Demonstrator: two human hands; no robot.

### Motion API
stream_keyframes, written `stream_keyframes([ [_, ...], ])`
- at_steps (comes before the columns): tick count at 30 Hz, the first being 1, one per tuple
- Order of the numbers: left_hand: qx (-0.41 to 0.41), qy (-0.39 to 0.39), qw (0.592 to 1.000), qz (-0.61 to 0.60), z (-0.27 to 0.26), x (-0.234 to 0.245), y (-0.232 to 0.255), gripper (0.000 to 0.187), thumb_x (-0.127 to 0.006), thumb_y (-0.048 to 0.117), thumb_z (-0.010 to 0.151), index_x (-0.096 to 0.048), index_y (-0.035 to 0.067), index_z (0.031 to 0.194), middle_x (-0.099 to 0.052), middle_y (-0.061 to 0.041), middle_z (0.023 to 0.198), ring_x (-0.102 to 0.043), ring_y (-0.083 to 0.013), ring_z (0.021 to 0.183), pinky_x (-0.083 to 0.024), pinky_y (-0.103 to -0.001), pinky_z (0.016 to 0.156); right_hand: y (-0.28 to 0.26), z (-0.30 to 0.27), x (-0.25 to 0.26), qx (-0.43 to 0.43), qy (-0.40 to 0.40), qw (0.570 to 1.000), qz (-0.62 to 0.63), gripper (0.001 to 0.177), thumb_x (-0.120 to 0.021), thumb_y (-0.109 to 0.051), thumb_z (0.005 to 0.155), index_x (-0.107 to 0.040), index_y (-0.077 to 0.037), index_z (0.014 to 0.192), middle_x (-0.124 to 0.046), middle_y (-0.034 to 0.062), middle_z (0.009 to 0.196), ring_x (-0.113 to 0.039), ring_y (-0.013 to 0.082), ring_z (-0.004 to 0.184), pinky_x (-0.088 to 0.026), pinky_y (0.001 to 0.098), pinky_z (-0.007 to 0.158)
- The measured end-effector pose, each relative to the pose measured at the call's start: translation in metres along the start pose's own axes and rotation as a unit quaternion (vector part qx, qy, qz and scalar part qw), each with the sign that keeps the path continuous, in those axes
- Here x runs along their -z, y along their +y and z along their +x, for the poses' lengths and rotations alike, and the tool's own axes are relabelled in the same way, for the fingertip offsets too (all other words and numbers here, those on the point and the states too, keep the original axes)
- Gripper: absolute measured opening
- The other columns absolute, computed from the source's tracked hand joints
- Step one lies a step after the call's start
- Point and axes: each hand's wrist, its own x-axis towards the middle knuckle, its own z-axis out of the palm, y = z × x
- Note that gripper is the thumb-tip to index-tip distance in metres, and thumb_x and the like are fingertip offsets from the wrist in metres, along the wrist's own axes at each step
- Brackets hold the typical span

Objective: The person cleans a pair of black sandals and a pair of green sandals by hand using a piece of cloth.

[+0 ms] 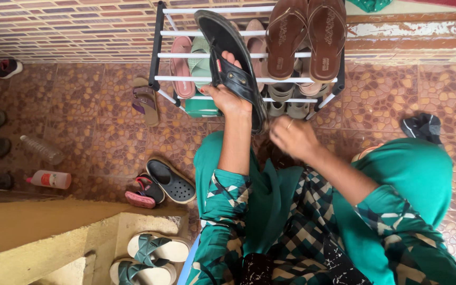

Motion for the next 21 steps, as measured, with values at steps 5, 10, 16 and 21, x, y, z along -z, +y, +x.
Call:
stream_keyframes([
  [5, 0.069, 0.024, 0.997, -0.001, -0.023, -0.014, -0.021, 0.100, -0.010, 0.078, 0.098, -0.040, -0.003, 0.149, -0.052, -0.024, 0.144, -0.049, -0.0341, 0.135, -0.041, -0.044, 0.113, 0.009, 0.026, 0.014, -0.108, 0.000, 0.994, 0.001, 0.021, -0.076, -0.017, 0.092, -0.063, -0.005, 0.104, -0.066, 0.0096, 0.106, -0.070, 0.0266, 0.079, -0.060, 0.0367, 0.063],
  [10, 0.053, 0.034, 0.998, 0.018, 0.009, 0.006, -0.024, 0.075, -0.036, 0.063, 0.106, -0.044, -0.001, 0.144, -0.060, -0.018, 0.141, -0.054, -0.0304, 0.136, -0.043, -0.039, 0.114, 0.005, 0.008, 0.027, -0.074, -0.145, 0.986, -0.034, 0.022, -0.074, -0.025, 0.085, -0.063, -0.010, 0.096, -0.069, 0.0080, 0.102, -0.073, 0.0293, 0.085, -0.060, 0.0421, 0.066],
  [16, 0.101, 0.053, 0.986, 0.120, 0.135, 0.032, -0.046, 0.062, -0.061, 0.050, 0.096, -0.053, 0.001, 0.134, -0.062, -0.011, 0.122, -0.059, -0.0261, 0.115, -0.046, -0.040, 0.108, 0.036, 0.011, 0.059, -0.200, -0.098, 0.974, -0.036, 0.023, -0.072, -0.027, 0.093, -0.065, -0.007, 0.103, -0.069, 0.0112, 0.105, -0.073, 0.0329, 0.081, -0.060, 0.0436, 0.065],
  [21, 0.220, 0.022, 0.963, 0.155, 0.192, 0.030, -0.061, 0.062, -0.057, 0.057, 0.083, -0.067, 0.002, 0.110, -0.072, -0.014, 0.099, -0.068, -0.0302, 0.093, -0.056, -0.044, 0.085, 0.045, 0.025, 0.068, -0.190, -0.048, 0.979, -0.052, 0.023, -0.072, -0.026, 0.091, -0.066, -0.008, 0.105, -0.071, 0.0104, 0.109, -0.073, 0.0353, 0.082, -0.061, 0.0453, 0.069],
])
